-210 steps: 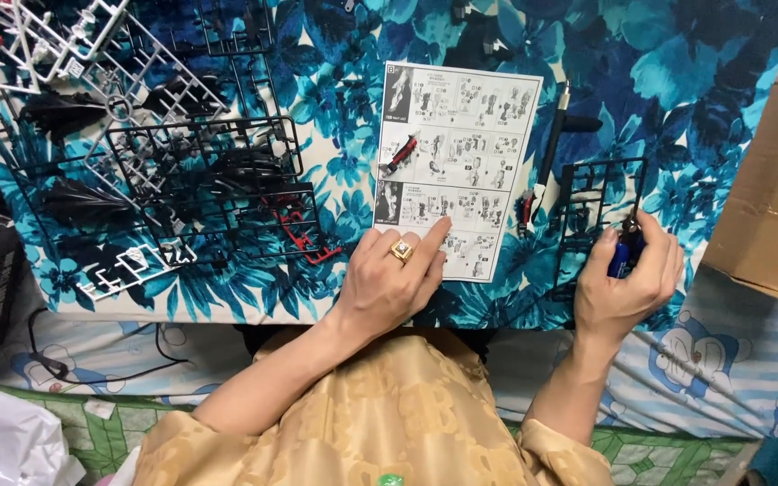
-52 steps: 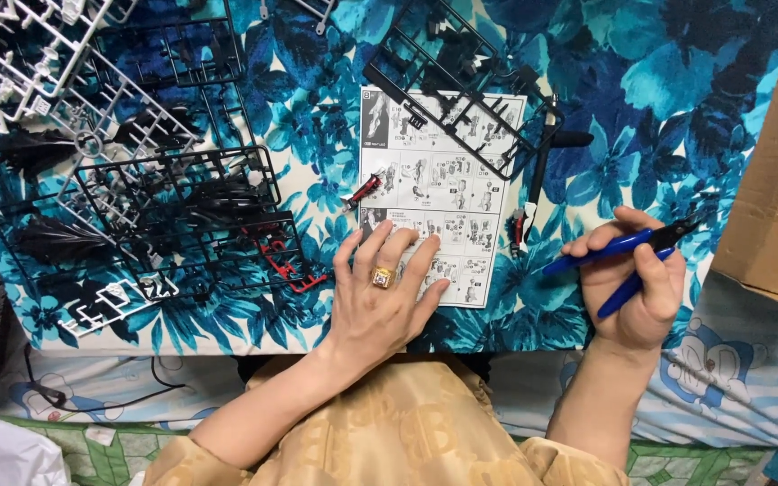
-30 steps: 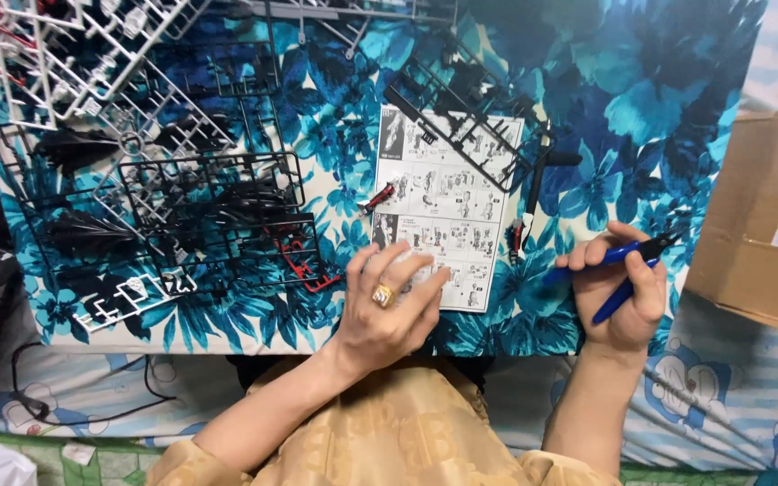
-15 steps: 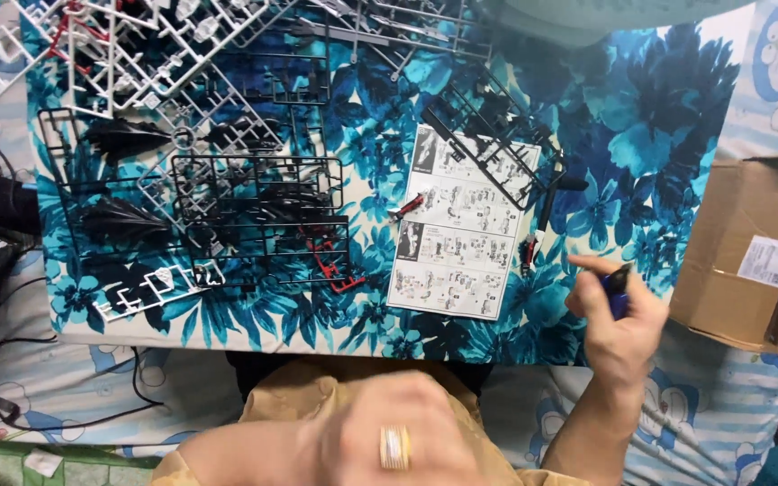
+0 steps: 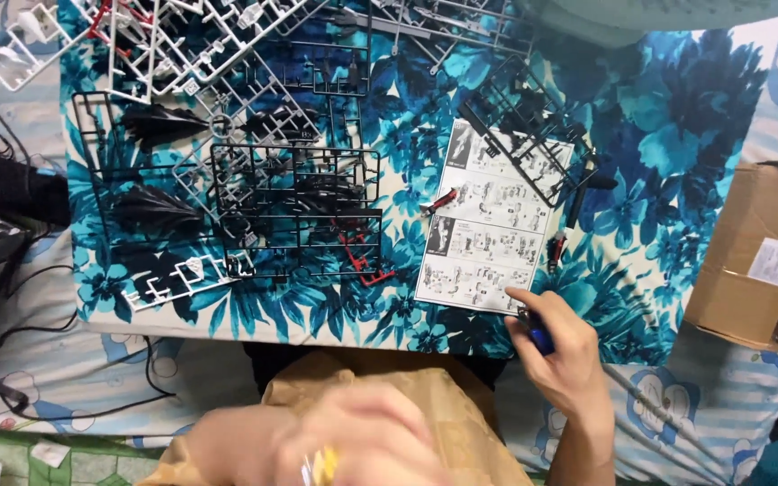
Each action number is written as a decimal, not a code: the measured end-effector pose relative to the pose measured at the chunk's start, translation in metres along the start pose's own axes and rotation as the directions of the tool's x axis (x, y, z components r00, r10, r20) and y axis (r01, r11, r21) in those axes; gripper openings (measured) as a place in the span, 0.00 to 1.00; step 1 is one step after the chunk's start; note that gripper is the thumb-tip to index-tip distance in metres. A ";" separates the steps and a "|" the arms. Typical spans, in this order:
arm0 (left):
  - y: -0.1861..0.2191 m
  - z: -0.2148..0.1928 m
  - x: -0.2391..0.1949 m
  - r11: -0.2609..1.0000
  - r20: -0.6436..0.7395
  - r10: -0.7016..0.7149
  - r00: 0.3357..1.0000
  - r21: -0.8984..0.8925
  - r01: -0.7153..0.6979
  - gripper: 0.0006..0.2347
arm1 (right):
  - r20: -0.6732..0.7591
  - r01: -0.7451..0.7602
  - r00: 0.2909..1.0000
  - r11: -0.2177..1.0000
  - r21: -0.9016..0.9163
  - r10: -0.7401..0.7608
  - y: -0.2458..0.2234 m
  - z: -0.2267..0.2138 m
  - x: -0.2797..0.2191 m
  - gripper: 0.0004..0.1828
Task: The person uses blue-handled pliers to cut small plastic parts from model kit sprues. They consult an instruction manual, compare parts to diagrams, and handle multiple sprues and loose pieces on a floral-patterned surface.
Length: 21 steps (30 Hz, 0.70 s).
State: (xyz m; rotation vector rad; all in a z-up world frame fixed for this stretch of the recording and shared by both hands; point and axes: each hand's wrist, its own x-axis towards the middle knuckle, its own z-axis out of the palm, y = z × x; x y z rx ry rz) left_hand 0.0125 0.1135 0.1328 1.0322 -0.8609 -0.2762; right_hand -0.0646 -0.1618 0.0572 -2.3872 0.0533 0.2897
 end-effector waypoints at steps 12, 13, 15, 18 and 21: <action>-0.014 -0.046 -0.065 0.742 -0.460 -0.057 0.886 0.574 0.345 0.05 | 0.062 0.012 0.998 0.960 -0.279 0.005 -0.008 0.011 0.013 0.11; -0.014 -0.048 -0.069 0.715 -0.497 -0.080 0.864 0.575 0.396 0.06 | 0.055 0.004 0.998 0.950 -0.313 0.014 -0.009 0.011 0.013 0.11; -0.016 -0.051 -0.073 0.698 -0.497 -0.095 0.863 0.584 0.413 0.05 | 0.010 0.019 1.000 0.940 -0.342 -0.017 -0.012 0.011 0.013 0.12; -0.021 -0.057 -0.073 0.645 -0.483 -0.106 0.869 0.632 0.430 0.05 | -0.051 0.042 0.996 0.916 -0.400 -0.068 -0.008 0.012 0.012 0.15; -0.021 -0.066 -0.069 0.547 -0.424 -0.104 0.900 0.731 0.408 0.05 | -0.070 0.040 0.994 0.883 -0.468 -0.082 0.002 0.018 0.010 0.21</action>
